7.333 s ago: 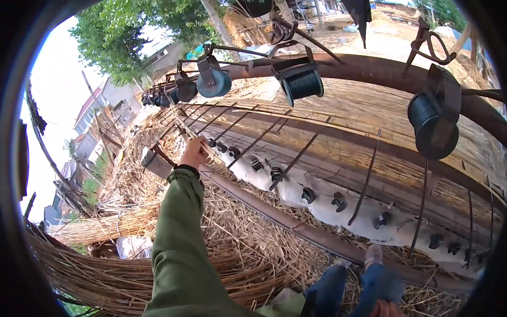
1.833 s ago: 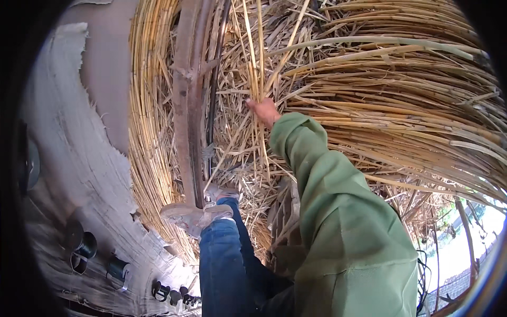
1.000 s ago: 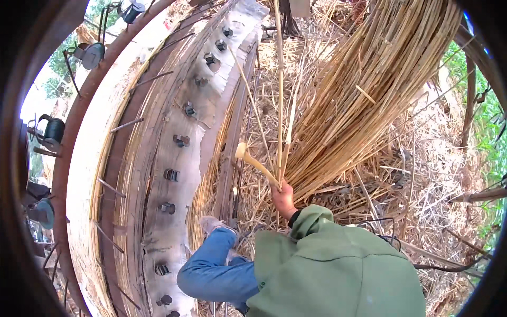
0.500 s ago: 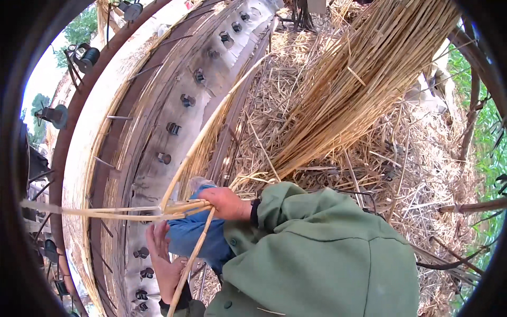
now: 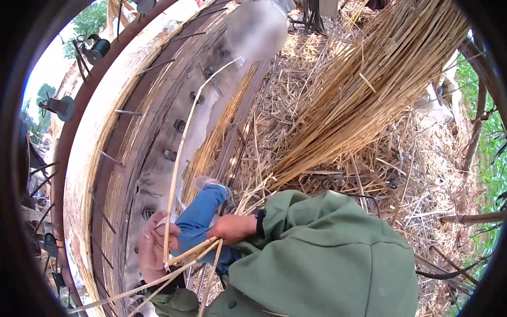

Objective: Weaving bundles of straw into a mat using a manual mechanical loom.

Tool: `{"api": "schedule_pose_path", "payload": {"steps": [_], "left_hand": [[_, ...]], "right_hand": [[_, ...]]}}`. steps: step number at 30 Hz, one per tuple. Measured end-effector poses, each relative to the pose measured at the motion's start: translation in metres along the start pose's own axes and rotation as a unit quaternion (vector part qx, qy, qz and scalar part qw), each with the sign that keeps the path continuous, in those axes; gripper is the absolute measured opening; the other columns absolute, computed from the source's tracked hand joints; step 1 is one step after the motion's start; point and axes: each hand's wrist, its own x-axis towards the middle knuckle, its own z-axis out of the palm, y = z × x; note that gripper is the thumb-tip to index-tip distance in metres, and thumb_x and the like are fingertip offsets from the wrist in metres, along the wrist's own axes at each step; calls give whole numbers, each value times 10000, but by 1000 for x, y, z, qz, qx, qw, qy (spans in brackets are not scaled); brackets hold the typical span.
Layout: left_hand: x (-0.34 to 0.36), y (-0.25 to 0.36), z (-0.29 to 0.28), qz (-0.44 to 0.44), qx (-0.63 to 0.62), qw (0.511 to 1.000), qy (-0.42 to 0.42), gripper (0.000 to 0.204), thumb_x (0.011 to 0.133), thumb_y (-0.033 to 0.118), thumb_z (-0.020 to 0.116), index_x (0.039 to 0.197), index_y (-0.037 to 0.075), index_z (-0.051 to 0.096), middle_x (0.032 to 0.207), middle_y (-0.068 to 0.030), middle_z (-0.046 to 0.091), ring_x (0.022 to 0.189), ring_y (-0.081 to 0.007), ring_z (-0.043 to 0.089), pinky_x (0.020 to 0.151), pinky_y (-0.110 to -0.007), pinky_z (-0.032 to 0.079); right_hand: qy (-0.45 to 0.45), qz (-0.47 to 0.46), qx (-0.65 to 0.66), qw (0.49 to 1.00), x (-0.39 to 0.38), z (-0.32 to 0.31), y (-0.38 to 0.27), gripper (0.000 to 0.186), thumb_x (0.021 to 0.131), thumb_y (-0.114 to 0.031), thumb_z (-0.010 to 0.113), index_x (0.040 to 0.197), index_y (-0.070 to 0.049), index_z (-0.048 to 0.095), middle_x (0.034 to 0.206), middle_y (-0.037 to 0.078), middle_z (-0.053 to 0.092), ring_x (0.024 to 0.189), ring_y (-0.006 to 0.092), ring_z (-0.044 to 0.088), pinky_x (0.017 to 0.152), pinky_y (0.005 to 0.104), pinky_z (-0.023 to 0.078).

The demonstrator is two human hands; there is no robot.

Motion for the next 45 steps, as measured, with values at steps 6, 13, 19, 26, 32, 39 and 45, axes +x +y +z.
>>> {"api": "schedule_pose_path", "payload": {"steps": [6, 13, 19, 26, 32, 39, 45], "left_hand": [[7, 32, 48, -237, 172, 953, -75, 589, 788, 52, 605, 1295, -51, 324, 792, -57, 571, 662, -100, 539, 588, -198, 426], [-41, 51, 13, 197, 211, 947, 140, 358, 781, 150, 639, 1069, -15, 504, 723, -70, 573, 491, -90, 454, 454, -198, 369], [-129, 85, -26, 574, 174, 618, 508, 307, 932, 197, 433, 1167, 5, 386, 756, -13, 415, 532, -47, 331, 490, -185, 301], [-204, 25, -39, 618, -111, 592, 505, 248, 966, 293, 334, 825, 117, 437, 510, 55, 204, 409, -55, 173, 376, -214, 168], [-146, -65, -19, 517, -133, 686, 495, 202, 923, 304, 441, 879, 108, 460, 643, 2, 402, 554, -118, 378, 538, -275, 357], [-82, -113, 8, 185, 118, 879, 422, 257, 882, 167, 525, 1090, 38, 449, 934, -87, 517, 859, -180, 501, 775, -332, 441], [-61, -130, 10, 146, 143, 897, 392, 219, 890, 181, 503, 1033, 30, 435, 942, -100, 510, 933, -199, 496, 839, -357, 428]], "right_hand": [[2, -36, -18, 999, -8, 5, 13, 154, 721, -142, 574, 818, -55, 494, 686, 168, 557, 646, 384, 544, 558, 444, 432], [24, -3, 15, 1000, -3, -5, 20, 175, 757, -154, 583, 888, -58, 516, 767, 164, 556, 727, 375, 547, 616, 432, 437], [84, 34, 79, 993, 16, -17, 22, 140, 775, -118, 597, 853, -33, 518, 703, 145, 533, 649, 301, 535, 607, 359, 427], [276, 120, 192, 934, 52, -56, -9, 55, 831, -46, 565, 796, -6, 550, 621, -49, 468, 562, 44, 411, 495, 214, 351], [-5, -7, -12, 1000, 149, -58, -131, 123, 761, -62, 603, 828, 14, 534, 610, 123, 517, 508, 203, 462, 506, 305, 388], [-107, -147, -49, 982, 176, 23, -166, 300, 709, -212, 658, 858, -42, 461, 686, 126, 547, 661, 328, 583, 572, 404, 451], [-29, -130, -89, 987, 125, 55, -136, 337, 650, -225, 632, 863, -69, 423, 791, 74, 518, 727, 275, 568, 590, 412, 449]]}}
